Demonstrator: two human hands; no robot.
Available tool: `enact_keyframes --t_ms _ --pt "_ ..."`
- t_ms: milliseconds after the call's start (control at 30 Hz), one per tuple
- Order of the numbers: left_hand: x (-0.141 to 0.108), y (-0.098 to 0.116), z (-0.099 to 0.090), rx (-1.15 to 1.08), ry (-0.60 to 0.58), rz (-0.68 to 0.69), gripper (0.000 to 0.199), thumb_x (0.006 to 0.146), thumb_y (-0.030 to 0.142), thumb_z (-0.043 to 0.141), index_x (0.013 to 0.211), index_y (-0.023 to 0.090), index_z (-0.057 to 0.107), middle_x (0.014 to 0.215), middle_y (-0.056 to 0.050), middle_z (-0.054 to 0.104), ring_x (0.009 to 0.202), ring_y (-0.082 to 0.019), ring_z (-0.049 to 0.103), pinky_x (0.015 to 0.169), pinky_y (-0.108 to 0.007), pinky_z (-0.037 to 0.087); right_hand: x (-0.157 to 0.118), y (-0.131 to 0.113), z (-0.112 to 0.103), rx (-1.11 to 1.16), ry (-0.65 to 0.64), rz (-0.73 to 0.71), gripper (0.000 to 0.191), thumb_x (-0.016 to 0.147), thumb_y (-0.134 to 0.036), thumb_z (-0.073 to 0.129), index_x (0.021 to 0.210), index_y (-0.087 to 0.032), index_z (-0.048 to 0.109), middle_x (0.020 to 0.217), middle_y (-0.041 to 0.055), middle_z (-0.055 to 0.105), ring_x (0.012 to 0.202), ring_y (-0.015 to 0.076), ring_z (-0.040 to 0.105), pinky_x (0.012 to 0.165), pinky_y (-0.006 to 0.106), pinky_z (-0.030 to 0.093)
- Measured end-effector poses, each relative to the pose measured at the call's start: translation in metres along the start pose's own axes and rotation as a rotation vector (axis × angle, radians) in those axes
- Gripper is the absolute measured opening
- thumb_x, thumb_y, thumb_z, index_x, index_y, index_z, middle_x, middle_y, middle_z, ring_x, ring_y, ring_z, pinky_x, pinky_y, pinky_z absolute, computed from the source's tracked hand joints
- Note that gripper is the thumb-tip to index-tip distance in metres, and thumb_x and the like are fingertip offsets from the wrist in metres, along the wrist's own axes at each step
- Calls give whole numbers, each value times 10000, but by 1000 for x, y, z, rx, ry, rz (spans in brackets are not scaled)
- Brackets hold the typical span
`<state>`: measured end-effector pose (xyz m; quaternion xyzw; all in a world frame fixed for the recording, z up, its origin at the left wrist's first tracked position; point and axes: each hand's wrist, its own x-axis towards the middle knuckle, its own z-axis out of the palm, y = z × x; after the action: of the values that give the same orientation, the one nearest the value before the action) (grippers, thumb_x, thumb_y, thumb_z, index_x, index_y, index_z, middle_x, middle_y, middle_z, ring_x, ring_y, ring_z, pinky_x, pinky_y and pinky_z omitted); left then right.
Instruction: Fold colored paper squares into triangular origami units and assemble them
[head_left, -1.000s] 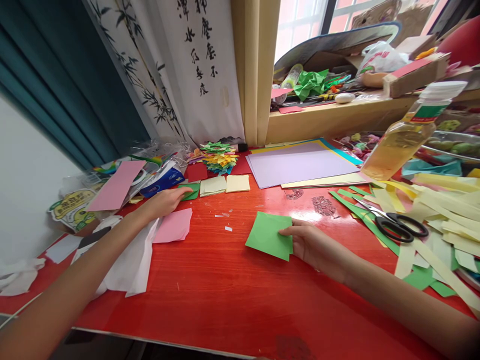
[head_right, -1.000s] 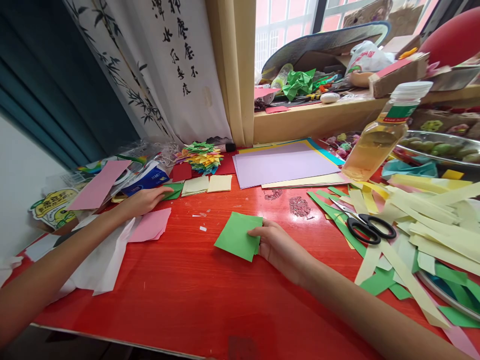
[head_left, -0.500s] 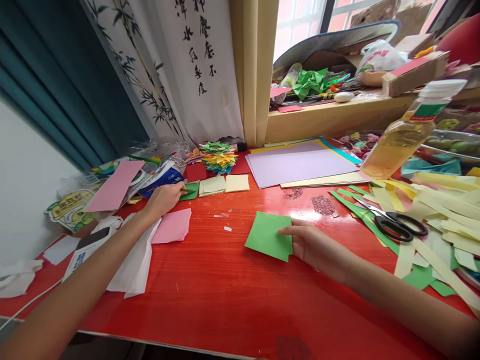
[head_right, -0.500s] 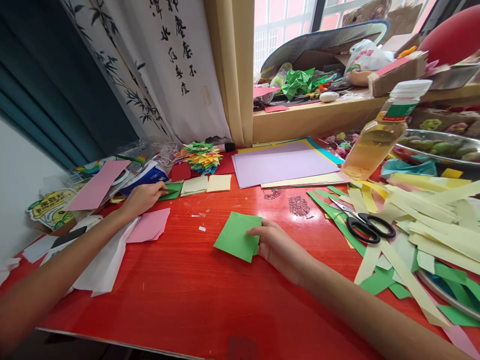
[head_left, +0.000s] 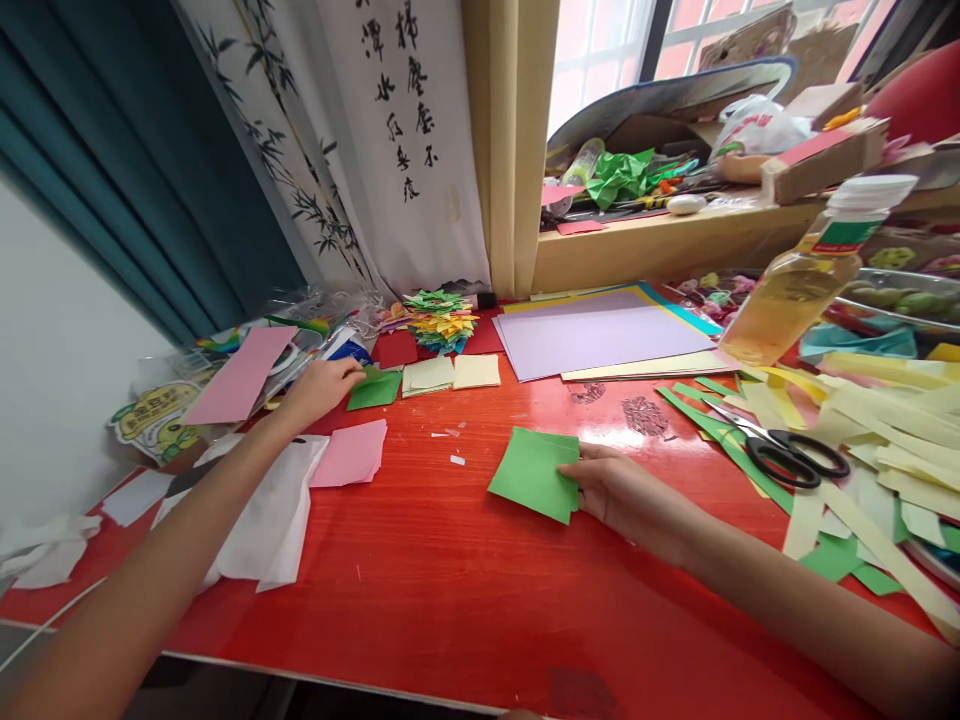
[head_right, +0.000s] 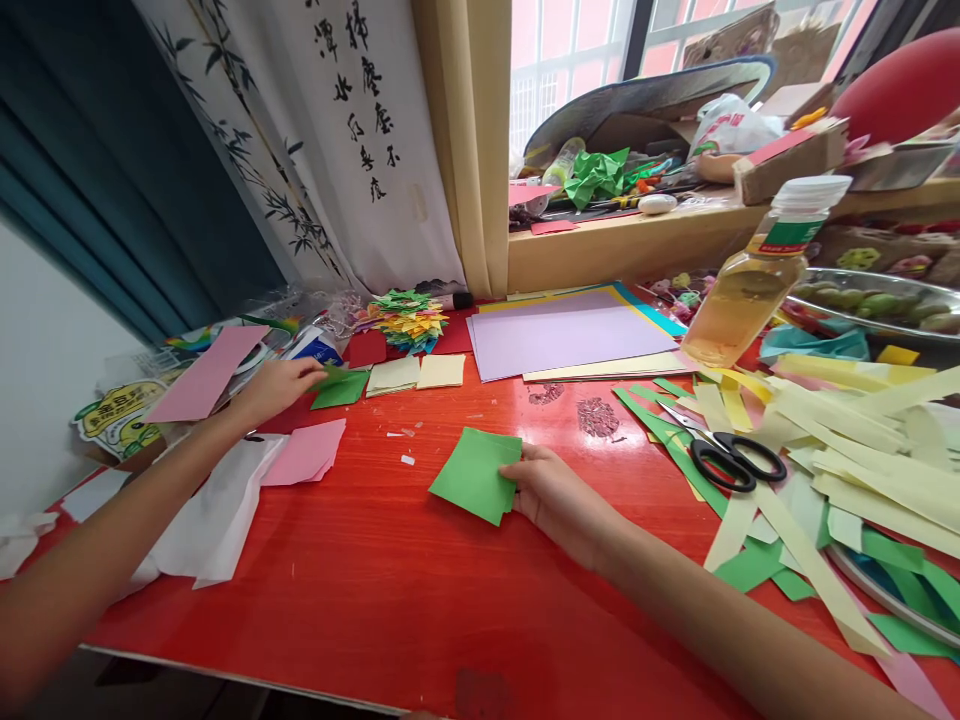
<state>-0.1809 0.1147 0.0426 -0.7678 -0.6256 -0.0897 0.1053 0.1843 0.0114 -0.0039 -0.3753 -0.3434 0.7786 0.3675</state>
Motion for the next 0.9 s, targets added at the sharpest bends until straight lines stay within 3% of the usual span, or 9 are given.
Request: enact_keyframes --t_ms 100,133,200,300,433,600,733,800,900 --pt "-8 47 -18 64 264 -14 351 879 426 282 891 188 539 774 -44 618 710 -178 567 639 -300 417 1 1 -1 -24 1 -7 152 777 -85 491 900 -132 566 884 86 639 762 156 617 680 246 508" --pt "-14 69 -23 71 331 93 331 889 388 284 889 174 537 768 -49 617 698 -173 567 630 -302 422 1 1 -2 -24 6 -10 139 782 -97 499 897 -130 568 881 88 639 769 157 617 694 248 508" --pt "-29 118 -25 59 306 261 292 894 325 294 842 187 546 770 -38 627 693 -154 575 608 -283 433 2 2 -2 -13 22 -12 117 789 -113 506 884 -128 572 866 87 639 769 154 616 699 248 507" --pt "-57 188 -11 -10 168 703 316 898 195 239 840 172 549 769 -89 629 739 -173 598 610 -298 465 1 0 -1 24 18 -14 78 810 -168 502 807 -140 574 769 59 637 680 125 602 631 220 503" --pt "-71 229 8 -182 43 859 366 905 199 208 823 165 562 874 -153 628 886 -208 596 721 -343 484 -1 -1 1 66 -54 -43 211 814 -329 523 697 -156 549 635 6 594 555 87 552 525 182 470" --pt "-24 179 0 -366 -262 799 337 876 427 324 904 236 601 959 -37 647 897 -164 597 745 -265 476 1 5 -1 -103 13 -38 160 760 -224 584 914 -185 603 872 45 660 762 154 619 712 256 497" --pt "27 102 15 -193 -124 380 387 847 396 389 1134 173 521 1209 -82 532 1124 -228 470 950 -350 362 4 10 -5 -175 74 -19 193 769 -221 555 955 -206 604 964 50 656 833 178 620 733 280 494" --pt "40 72 30 -138 -171 328 470 827 415 417 1218 158 458 1311 -95 440 1226 -239 362 1012 -359 287 5 11 -6 -191 62 -27 195 771 -231 552 957 -208 607 967 51 655 831 181 620 731 281 493" --pt "43 46 46 -144 -236 287 514 816 459 411 1245 177 439 1314 -80 445 1195 -229 410 989 -328 311 5 12 -8 -206 37 -42 210 775 -245 548 973 -204 604 956 53 654 830 183 618 757 294 486"
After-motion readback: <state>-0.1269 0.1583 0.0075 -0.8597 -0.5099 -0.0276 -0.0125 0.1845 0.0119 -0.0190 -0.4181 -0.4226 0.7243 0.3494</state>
